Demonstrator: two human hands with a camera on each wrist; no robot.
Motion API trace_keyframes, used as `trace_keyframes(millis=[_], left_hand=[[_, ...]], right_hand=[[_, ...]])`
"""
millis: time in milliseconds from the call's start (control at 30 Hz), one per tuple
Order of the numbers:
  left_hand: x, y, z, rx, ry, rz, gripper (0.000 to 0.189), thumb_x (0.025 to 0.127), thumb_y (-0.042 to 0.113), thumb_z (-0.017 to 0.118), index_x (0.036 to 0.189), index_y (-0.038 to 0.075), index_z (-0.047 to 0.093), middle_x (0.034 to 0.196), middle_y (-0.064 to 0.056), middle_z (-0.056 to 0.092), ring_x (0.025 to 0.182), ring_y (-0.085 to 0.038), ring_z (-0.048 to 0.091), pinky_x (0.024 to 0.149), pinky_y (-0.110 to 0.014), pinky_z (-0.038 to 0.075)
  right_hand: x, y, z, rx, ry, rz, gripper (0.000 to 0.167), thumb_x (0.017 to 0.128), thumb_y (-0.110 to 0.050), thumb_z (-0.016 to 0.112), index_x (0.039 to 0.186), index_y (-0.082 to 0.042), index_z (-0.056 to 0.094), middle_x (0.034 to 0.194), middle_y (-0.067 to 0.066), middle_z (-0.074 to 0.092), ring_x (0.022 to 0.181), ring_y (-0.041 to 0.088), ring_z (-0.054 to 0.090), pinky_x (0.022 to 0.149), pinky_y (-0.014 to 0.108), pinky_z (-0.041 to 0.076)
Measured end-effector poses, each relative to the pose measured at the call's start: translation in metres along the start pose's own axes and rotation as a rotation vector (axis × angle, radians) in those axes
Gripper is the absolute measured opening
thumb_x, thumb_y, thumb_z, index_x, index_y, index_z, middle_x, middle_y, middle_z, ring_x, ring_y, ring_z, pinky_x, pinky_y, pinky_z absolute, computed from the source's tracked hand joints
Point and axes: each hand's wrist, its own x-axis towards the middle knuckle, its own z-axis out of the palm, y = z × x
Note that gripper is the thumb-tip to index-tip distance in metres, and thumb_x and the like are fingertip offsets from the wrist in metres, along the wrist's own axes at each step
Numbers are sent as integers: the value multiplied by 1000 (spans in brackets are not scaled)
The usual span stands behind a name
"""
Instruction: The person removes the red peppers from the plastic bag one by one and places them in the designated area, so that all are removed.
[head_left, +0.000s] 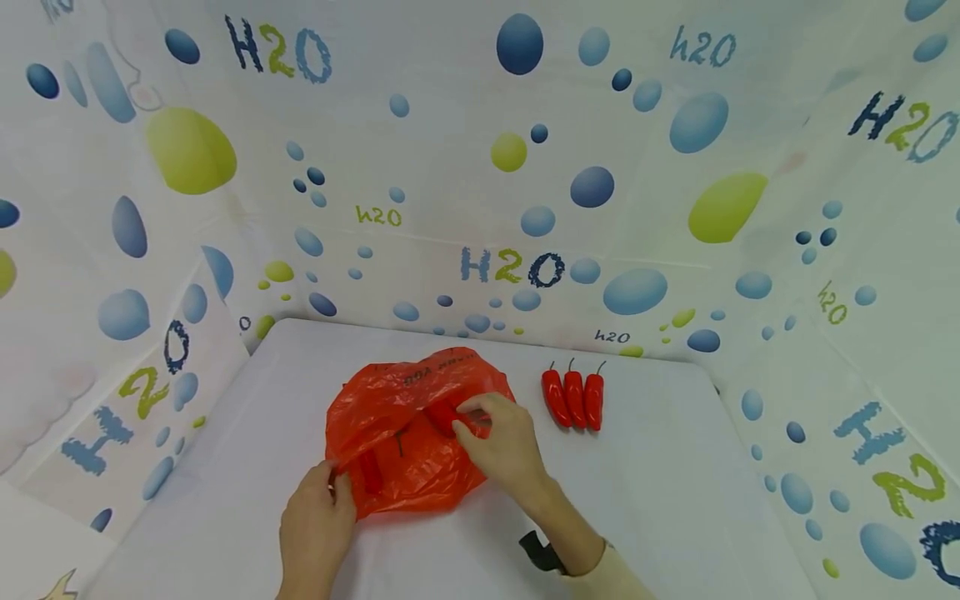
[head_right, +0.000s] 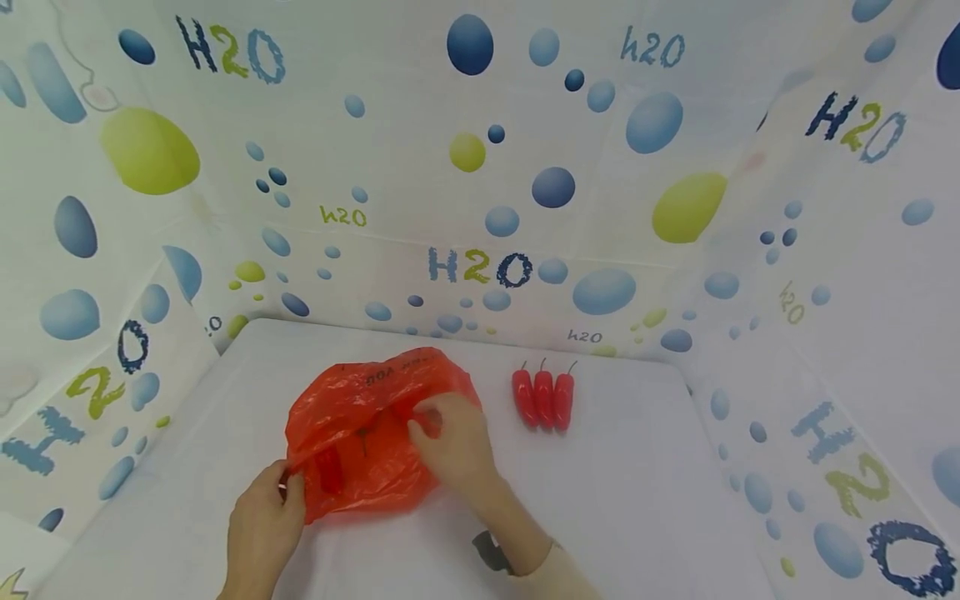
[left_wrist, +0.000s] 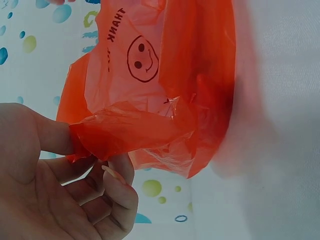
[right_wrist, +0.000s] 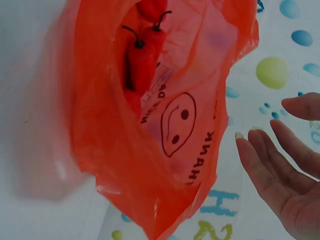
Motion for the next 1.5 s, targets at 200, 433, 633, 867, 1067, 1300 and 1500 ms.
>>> trace_keyframes(millis=[200,433,633,867,1067,1300,1500], left_hand=[[1,-1,-1,2,2,3,30,103,12,53,122,-7,64,100,-21,68,82,-33,63,74,-58,54],[0,0,-1,3,9,6,29,103,12,53,120,-6,65,99,-20,68,82,-33,63,74,-57,54],[0,0,-2,-8,21,20,28,102,12,53,120,-6,66,99,-19,68,81,-32,63,73,-57,53],[-2,2,-2,-20,31,14,28,102,12,54,121,-4,67,101,-18,70,83,-33,65,75,-58,54],[-2,5,-2,-31,14,15,30,103,13,53,123,-5,66,104,-20,70,85,-34,66,78,-60,55],[-3,6,-3,-38,41,31,32,103,12,53,126,-6,64,104,-21,71,85,-35,68,76,-59,57],[-5,6,-1,-41,42,35,32,103,12,53,127,-6,64,107,-21,71,87,-36,68,78,-60,56]], right_hand=[[9,-15,7,-44,-155,84,23,93,-27,80,113,-17,74,109,-3,73,97,18,70,81,28,59],[22,-18,18,-43,-351,42,24,94,-29,79,115,-18,76,103,-6,74,92,11,66,76,22,56],[32,-15,35,-98,-482,15,21,94,-28,78,110,-16,76,87,-13,70,78,3,62,70,18,54],[41,-15,53,-125,-581,19,27,93,-31,80,111,-11,74,79,-13,68,69,5,61,65,18,53],[47,-14,66,-135,-602,65,28,91,-34,82,107,-13,72,69,-9,63,65,9,61,62,21,53],[45,-13,86,-119,-608,80,18,92,-31,81,88,-19,68,59,-3,56,56,11,56,56,22,50],[44,-12,106,-178,-585,25,20,89,-33,83,102,-24,70,79,-10,66,71,5,60,67,22,54]])
